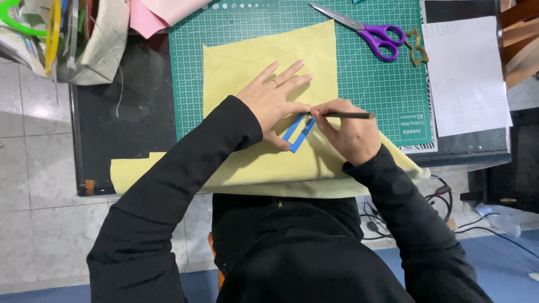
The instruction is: Tracing patterns on leather using a pencil and then cutting the leather with scissors.
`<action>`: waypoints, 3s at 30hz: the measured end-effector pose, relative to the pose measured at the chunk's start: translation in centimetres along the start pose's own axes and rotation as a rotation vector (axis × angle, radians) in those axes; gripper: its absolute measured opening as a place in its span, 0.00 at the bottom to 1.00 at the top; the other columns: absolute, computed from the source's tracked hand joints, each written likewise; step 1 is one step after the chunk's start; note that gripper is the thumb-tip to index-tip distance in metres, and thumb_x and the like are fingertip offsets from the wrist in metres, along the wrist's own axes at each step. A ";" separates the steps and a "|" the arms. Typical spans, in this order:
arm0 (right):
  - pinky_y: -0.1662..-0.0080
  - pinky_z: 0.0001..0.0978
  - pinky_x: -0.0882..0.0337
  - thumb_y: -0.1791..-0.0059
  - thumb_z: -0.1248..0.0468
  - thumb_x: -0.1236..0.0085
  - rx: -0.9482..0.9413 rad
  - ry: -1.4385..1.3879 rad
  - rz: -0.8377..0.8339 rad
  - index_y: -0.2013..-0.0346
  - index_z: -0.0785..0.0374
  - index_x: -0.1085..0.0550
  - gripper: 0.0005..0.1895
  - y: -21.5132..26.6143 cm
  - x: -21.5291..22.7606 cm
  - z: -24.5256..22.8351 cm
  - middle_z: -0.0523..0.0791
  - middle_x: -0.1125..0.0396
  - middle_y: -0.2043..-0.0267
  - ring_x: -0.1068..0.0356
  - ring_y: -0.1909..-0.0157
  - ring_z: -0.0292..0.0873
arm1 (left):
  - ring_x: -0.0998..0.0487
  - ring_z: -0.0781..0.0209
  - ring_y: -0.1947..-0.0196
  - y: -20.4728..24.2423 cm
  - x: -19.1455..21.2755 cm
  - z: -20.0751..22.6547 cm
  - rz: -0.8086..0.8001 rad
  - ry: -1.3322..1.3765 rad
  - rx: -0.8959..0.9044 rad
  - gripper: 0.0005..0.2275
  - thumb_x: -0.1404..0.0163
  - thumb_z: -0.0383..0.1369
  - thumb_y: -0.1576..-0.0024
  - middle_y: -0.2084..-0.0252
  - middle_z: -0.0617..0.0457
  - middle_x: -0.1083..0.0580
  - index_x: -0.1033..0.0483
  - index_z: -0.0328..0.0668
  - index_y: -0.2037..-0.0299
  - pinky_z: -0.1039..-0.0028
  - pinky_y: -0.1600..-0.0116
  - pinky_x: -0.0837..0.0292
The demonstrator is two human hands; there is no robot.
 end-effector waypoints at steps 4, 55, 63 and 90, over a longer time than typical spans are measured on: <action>0.64 0.31 0.24 0.48 0.75 0.37 0.101 0.107 -0.040 0.62 0.62 0.31 0.10 -0.5 0.7 -1.5 0.44 0.25 0.65 0.22 0.66 0.48 | 0.61 0.45 0.22 -0.1 -0.4 -0.1 0.008 -0.005 -0.002 0.40 0.37 0.62 0.67 0.25 0.51 0.49 0.30 0.72 0.39 0.43 0.25 0.63; 0.46 0.37 0.23 0.48 0.75 0.48 0.022 0.258 0.039 0.57 0.61 0.20 0.11 8.8 3.6 -1.0 0.46 0.25 0.49 0.24 0.48 0.49 | 0.53 0.49 0.22 0.8 1.0 -0.4 0.149 0.010 -0.104 0.39 0.38 0.61 0.65 0.27 0.49 0.42 0.28 0.50 0.44 0.46 0.25 0.57; 0.43 0.40 0.25 0.59 0.82 0.39 -0.151 0.160 0.022 0.56 0.71 0.22 0.17 8.9 3.0 -1.6 0.50 0.28 0.49 0.25 0.44 0.53 | 0.46 0.39 0.25 15.3 7.9 6.6 0.394 0.123 0.262 0.40 0.35 0.54 0.58 0.31 0.41 0.36 0.33 0.39 0.38 0.38 0.23 0.54; 0.47 0.38 0.23 0.58 0.77 0.42 -0.073 0.234 0.121 0.60 0.69 0.20 0.13 9.0 2.9 -1.7 0.49 0.25 0.54 0.23 0.50 0.51 | 0.33 0.45 0.31 14.3 7.4 9.4 0.567 -0.010 0.485 0.38 0.34 0.51 0.58 0.37 0.44 0.28 0.28 0.33 0.40 0.47 0.23 0.49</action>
Point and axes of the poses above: each hand's wrist, its own y-axis away from the middle knuckle, its own x-axis out of the back of the hand, z = x × y, the point moved 2 cm from there along -y, towards the middle knuckle
